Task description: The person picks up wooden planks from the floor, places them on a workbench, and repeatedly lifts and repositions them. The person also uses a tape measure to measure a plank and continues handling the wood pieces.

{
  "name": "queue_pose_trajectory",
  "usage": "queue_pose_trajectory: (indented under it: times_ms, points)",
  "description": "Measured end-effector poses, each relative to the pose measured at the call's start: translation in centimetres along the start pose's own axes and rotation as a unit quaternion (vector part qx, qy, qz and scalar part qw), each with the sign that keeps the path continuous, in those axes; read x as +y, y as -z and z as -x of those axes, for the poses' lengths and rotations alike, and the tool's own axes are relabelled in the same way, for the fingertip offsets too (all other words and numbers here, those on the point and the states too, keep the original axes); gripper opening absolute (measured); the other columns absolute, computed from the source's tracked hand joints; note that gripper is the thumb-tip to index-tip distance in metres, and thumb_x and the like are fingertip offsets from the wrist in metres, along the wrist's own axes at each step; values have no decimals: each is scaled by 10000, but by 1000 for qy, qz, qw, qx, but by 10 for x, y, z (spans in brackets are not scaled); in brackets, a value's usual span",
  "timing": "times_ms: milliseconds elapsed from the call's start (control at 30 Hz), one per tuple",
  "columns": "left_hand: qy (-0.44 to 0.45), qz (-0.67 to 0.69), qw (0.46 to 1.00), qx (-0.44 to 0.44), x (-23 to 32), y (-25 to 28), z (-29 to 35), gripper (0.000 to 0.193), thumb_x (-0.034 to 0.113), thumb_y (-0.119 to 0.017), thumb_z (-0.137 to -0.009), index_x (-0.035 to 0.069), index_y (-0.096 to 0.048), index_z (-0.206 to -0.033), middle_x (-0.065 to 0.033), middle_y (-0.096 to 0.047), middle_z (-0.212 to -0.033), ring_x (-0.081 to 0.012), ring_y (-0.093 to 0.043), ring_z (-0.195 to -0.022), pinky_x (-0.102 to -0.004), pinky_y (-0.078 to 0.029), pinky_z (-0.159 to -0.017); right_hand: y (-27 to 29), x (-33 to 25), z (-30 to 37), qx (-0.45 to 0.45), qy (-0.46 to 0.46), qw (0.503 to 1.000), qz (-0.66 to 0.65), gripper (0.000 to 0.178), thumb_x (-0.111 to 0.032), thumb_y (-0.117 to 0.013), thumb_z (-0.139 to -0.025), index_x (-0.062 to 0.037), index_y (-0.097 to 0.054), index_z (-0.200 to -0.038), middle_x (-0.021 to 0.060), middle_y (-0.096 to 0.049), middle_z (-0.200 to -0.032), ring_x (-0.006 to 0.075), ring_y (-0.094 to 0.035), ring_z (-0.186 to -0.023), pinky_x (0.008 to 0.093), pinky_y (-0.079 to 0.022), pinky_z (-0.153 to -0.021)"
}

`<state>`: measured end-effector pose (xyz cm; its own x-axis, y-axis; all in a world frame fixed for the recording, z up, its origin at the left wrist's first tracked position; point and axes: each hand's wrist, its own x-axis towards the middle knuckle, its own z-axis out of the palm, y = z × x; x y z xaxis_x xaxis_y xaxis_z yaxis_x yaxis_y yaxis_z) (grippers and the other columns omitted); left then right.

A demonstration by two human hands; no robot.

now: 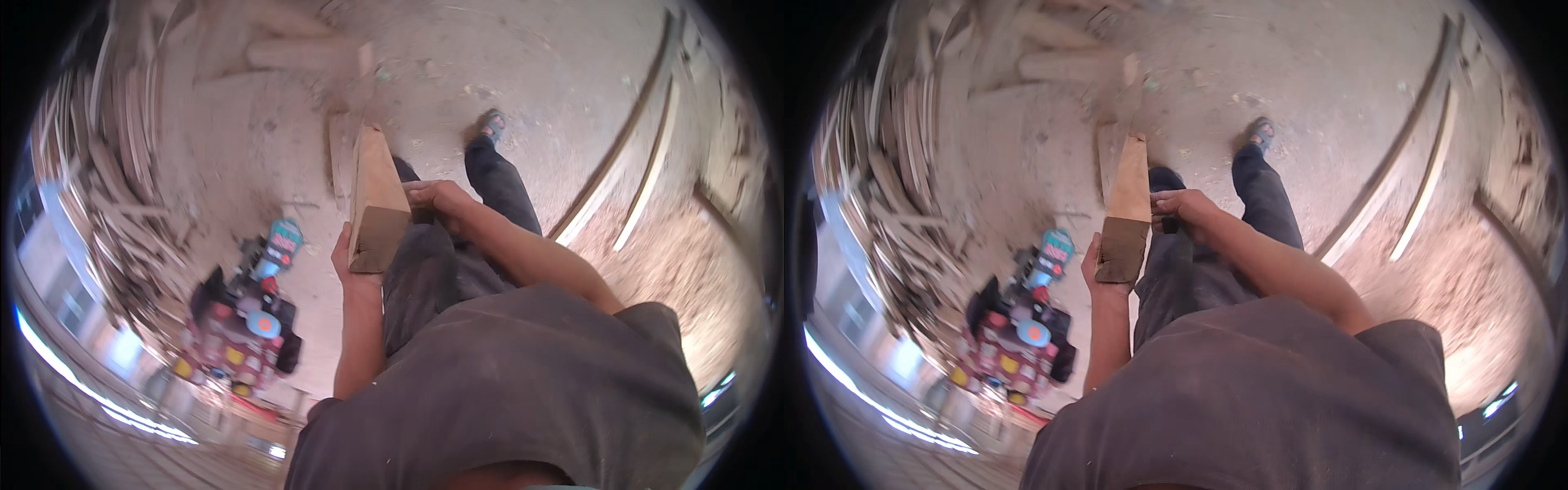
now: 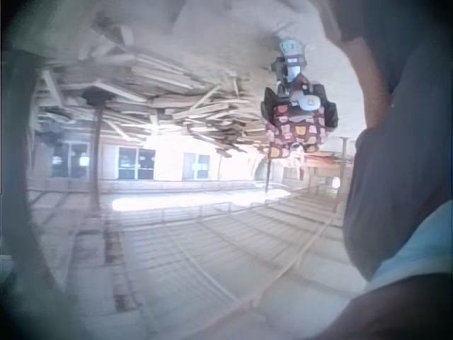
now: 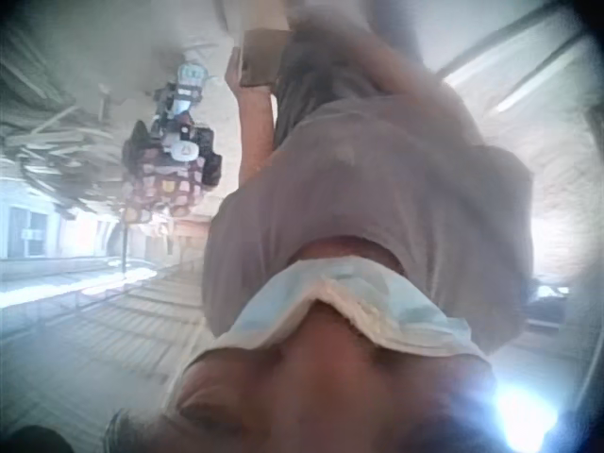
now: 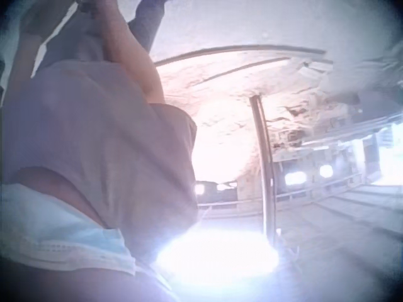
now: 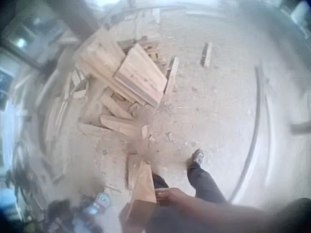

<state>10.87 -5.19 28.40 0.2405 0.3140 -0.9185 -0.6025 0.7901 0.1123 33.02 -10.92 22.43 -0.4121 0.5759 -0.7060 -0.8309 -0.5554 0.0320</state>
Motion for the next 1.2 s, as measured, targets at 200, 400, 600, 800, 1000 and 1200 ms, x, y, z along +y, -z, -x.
queue_pose_trajectory:
  times_ms: [200,400,600,800,1000,1200]
  points:
    - [28,-74,996,-52,-95,-136,-12,496,367,-376,-1077,71,-561,-1429,-206,-601,-1402,-439,-608,-1217,-616,-557,-960,85,-59,84,-52,174,983,30,678,11,-598,-911,-15,-471,-1576,133,-560,-1533,235,-613,-1268,326,-494,-955]
    - [127,-67,987,-67,-164,-259,-44,527,368,-341,-1076,56,-552,-1445,-212,-592,-1425,-444,-584,-1275,-636,-554,-944,100,-138,167,2,234,970,-66,629,22,-609,-911,-64,-556,-1532,34,-614,-1056,130,-513,-864,277,-467,-828]
    - [151,-140,971,-123,-215,-369,-87,517,353,-349,-1075,56,-557,-1444,-205,-605,-1420,-447,-609,-1257,-636,-556,-965,131,-245,199,3,292,954,-68,607,49,-562,-924,52,-502,-1528,178,-655,-1355,142,-666,-939,291,-558,-818]
    - [187,-242,948,-94,-246,-473,-143,492,365,-437,-1060,65,-573,-1426,-176,-665,-1333,-390,-662,-1154,-607,-545,-971,161,-367,229,110,219,950,-191,241,-180,-612,-1005,-15,-667,-1171,115,-712,-967,205,-657,-845,295,-509,-704]
    - [145,-537,823,-120,-279,-592,-152,553,270,-532,-1053,-25,-453,-1514,-212,-618,-1406,-354,-648,-1235,-488,-516,-1088,220,-480,192,210,174,938,-213,726,-436,-752,-881,-7,-518,-1418,226,-668,-1152,306,-652,-933,428,-516,-851]
    - [142,-646,718,-216,-332,-746,-161,717,189,-611,-974,-40,-324,-1590,-205,-561,-1464,-302,-640,-1274,-434,-512,-1101,220,-592,248,150,259,891,-341,729,-407,-743,-907,9,-495,-1452,291,-609,-1309,389,-622,-1156,474,-504,-990]
